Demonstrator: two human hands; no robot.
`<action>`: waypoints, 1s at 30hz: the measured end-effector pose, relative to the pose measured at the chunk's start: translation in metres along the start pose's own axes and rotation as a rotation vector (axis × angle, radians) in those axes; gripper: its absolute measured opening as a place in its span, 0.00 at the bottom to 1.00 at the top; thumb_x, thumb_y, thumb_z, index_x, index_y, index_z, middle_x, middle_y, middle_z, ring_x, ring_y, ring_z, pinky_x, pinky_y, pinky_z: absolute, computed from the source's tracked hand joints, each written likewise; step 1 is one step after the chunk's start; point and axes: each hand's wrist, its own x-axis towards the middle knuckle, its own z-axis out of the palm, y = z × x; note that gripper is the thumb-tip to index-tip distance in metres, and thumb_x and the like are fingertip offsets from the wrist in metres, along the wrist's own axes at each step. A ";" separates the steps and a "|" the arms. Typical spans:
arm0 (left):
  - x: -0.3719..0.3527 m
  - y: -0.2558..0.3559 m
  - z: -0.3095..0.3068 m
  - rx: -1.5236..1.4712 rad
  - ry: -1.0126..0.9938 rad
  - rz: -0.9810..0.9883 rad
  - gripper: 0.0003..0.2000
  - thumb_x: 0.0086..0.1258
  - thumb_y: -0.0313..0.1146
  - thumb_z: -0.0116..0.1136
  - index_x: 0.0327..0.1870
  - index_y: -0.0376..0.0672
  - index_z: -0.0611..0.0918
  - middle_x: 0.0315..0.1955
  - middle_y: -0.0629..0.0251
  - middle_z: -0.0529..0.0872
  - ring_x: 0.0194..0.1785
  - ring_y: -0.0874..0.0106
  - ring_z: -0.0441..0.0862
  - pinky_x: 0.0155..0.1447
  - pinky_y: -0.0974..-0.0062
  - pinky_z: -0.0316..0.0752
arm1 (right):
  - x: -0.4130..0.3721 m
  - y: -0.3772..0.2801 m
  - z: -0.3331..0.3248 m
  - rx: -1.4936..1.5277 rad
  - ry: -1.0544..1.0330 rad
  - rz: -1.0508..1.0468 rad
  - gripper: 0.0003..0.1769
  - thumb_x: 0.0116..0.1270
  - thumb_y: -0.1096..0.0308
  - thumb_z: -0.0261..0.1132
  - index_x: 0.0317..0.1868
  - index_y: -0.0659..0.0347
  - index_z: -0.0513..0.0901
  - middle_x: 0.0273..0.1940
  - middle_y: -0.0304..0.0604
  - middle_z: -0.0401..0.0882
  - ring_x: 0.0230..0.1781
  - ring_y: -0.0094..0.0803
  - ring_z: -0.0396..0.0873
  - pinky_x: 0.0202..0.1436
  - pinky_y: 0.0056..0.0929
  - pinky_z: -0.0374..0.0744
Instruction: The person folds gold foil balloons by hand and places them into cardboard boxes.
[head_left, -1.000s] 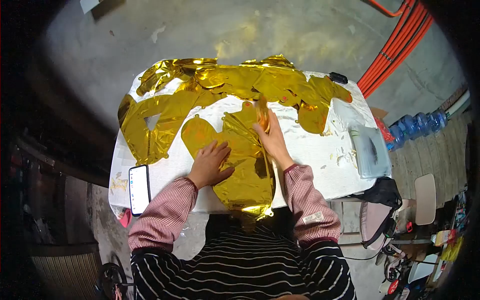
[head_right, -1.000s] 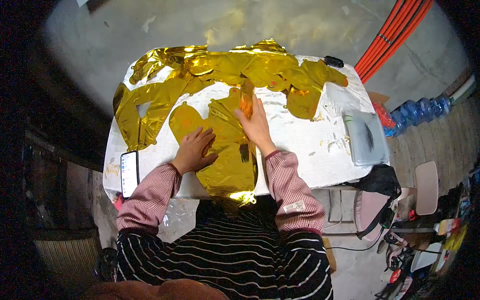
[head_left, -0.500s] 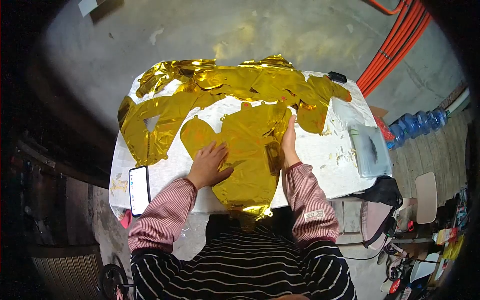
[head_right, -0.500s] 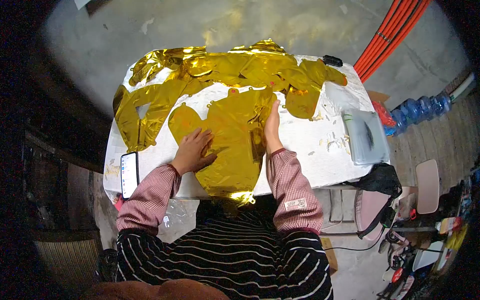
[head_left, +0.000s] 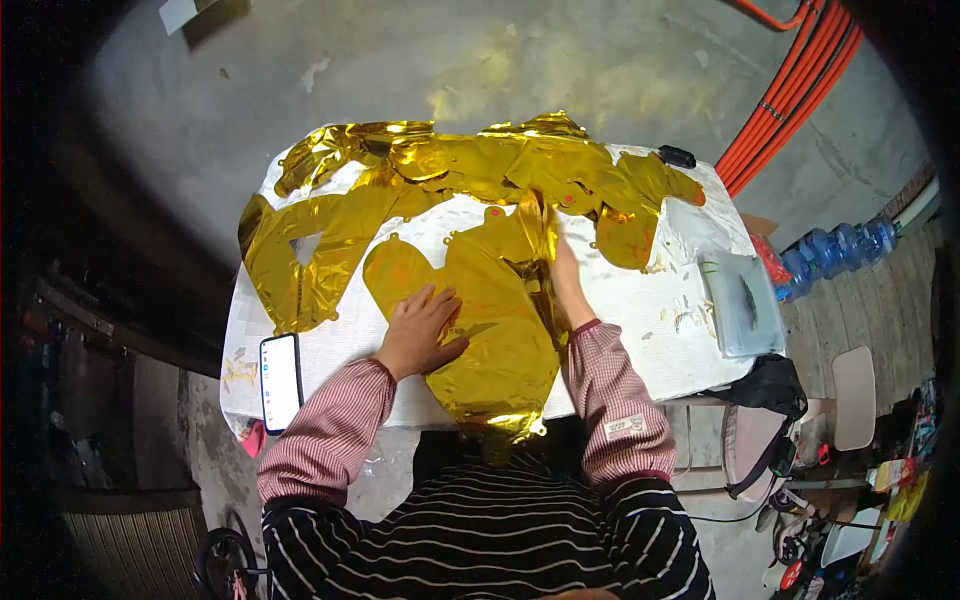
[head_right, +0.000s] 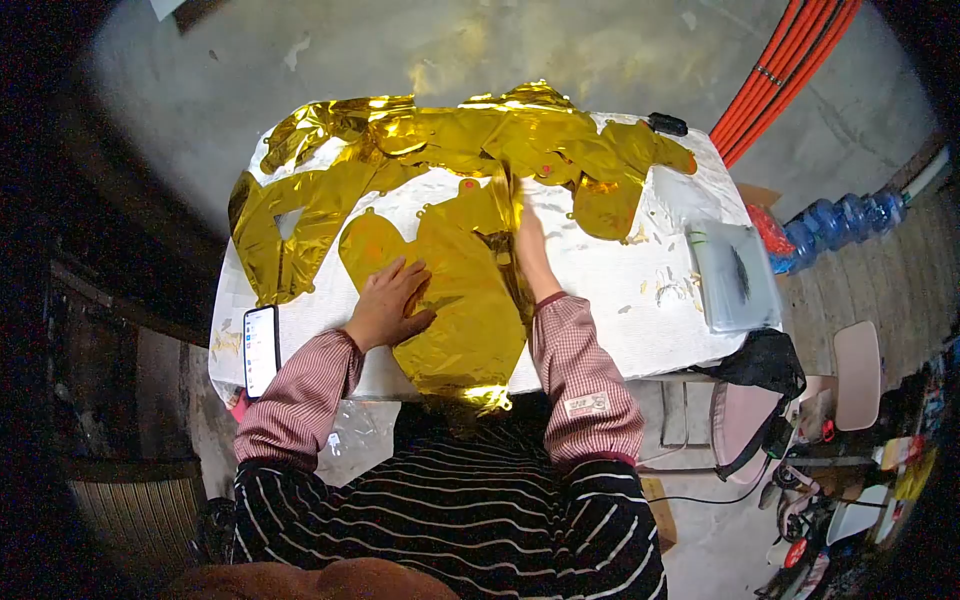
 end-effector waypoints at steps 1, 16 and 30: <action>-0.001 0.000 0.000 -0.005 0.000 -0.001 0.31 0.63 0.51 0.60 0.64 0.45 0.72 0.67 0.60 0.68 0.72 0.53 0.60 0.69 0.54 0.57 | 0.011 0.016 -0.001 -0.260 -0.046 -0.102 0.34 0.78 0.46 0.43 0.69 0.67 0.66 0.65 0.51 0.70 0.68 0.37 0.66 0.72 0.33 0.59; -0.001 0.001 -0.001 -0.008 -0.003 -0.003 0.30 0.64 0.52 0.58 0.64 0.44 0.72 0.68 0.61 0.68 0.72 0.53 0.59 0.69 0.54 0.57 | -0.040 0.024 -0.031 -0.300 -0.152 -0.140 0.31 0.79 0.51 0.45 0.69 0.69 0.65 0.67 0.51 0.68 0.68 0.34 0.65 0.71 0.29 0.61; 0.000 0.005 -0.006 0.005 -0.042 -0.028 0.30 0.64 0.51 0.59 0.65 0.47 0.71 0.69 0.61 0.66 0.74 0.54 0.57 0.69 0.55 0.56 | -0.083 0.024 -0.032 -0.236 -0.041 -0.164 0.34 0.79 0.49 0.43 0.73 0.67 0.56 0.72 0.54 0.57 0.75 0.40 0.54 0.75 0.30 0.53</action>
